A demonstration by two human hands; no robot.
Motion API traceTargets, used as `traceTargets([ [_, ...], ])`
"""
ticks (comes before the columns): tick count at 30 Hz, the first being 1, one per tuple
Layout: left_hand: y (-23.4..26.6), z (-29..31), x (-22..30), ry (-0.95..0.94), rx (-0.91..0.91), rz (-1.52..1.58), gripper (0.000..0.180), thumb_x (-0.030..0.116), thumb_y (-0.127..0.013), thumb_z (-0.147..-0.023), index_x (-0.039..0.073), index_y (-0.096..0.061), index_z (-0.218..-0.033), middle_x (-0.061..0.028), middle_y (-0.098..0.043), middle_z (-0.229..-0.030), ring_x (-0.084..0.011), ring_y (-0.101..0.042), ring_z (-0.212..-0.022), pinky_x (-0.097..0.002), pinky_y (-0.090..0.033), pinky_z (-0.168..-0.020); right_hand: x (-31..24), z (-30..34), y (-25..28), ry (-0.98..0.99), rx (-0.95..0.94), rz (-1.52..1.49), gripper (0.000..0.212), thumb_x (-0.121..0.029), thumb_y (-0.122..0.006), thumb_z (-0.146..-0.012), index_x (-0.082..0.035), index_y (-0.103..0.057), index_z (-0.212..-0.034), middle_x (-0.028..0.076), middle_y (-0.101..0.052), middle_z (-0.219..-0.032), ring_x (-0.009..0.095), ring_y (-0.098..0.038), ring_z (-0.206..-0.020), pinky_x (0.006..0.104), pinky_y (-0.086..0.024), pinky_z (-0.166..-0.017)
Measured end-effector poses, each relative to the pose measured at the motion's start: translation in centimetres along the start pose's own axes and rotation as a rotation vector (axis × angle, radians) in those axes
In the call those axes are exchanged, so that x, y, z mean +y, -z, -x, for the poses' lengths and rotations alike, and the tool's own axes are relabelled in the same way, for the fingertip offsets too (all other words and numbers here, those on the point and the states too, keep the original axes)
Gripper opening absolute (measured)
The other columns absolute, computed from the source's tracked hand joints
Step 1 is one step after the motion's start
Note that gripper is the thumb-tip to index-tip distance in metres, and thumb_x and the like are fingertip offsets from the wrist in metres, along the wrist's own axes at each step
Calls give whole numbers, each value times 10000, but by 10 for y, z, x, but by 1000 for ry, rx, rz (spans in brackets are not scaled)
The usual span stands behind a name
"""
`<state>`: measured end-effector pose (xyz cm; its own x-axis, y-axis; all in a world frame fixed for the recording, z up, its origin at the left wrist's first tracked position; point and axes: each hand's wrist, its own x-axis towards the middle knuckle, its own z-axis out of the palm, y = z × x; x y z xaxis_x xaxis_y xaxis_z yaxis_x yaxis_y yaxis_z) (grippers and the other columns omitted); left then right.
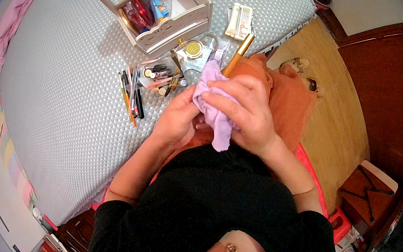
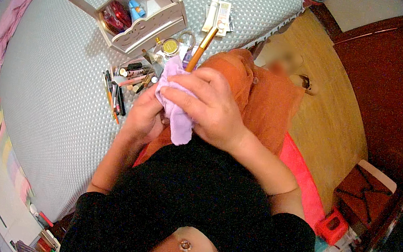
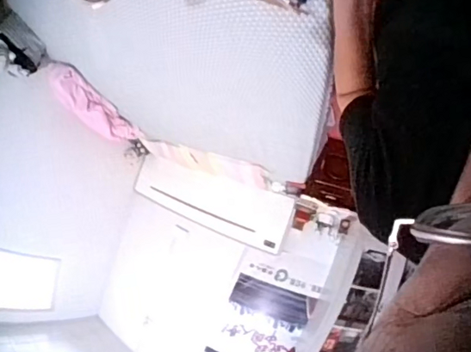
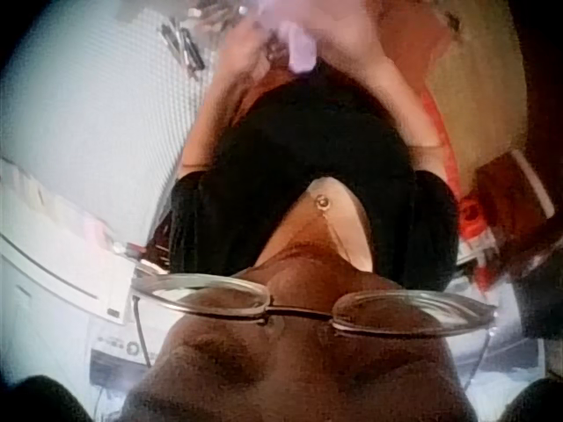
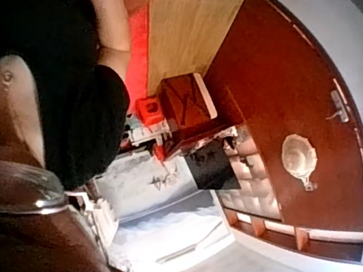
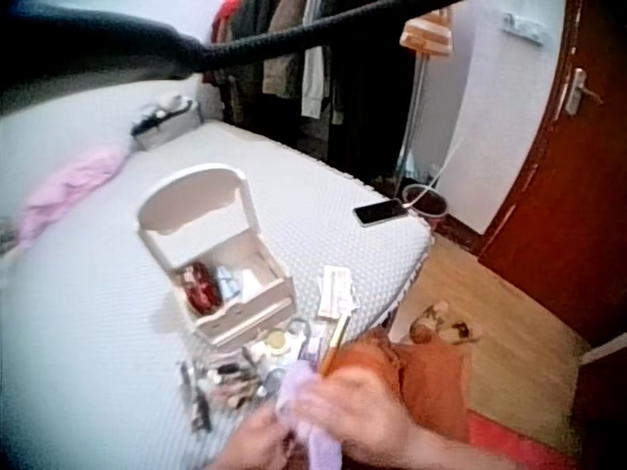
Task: The person sits on a bed and cleans various makeup brushes and cosmetic tools using a purple cloth. They pick up each brush from a wooden organizer, wipe the bristles and handles, and place them back down on the bed surface.
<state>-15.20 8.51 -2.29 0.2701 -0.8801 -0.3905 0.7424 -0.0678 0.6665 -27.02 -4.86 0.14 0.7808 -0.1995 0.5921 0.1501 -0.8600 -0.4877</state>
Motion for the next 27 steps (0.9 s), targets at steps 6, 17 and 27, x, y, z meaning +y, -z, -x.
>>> traceTargets([
  [6,-12,6,1,7,-216,-56,527,192,-548,-956,49,-370,-1431,-21,-496,-770,-78,-381,-614,-200,-309,-539,49,-25,32,-41,301,319,447,-101,-717,-667,-140,-651,-1108,75,-645,-1104,294,-575,-960,390,-425,-868],
  [17,-11,12,-6,-251,-32,-520,445,-6,-541,-916,49,-499,-1356,-67,-577,-1055,-112,-579,-849,-255,-488,-771,21,-6,21,-62,115,151,446,-21,-687,-640,-136,-657,-1070,63,-645,-1094,292,-561,-983,399,-413,-886],
  [27,4,14,-1,-90,-143,-286,330,143,-494,-983,15,-491,-1287,-56,-617,-932,-73,-544,-720,-221,-471,-656,-2,1,4,-93,58,-73,428,-127,-723,-675,-111,-649,-1096,91,-625,-1126,308,-558,-1035,404,-418,-908],
])
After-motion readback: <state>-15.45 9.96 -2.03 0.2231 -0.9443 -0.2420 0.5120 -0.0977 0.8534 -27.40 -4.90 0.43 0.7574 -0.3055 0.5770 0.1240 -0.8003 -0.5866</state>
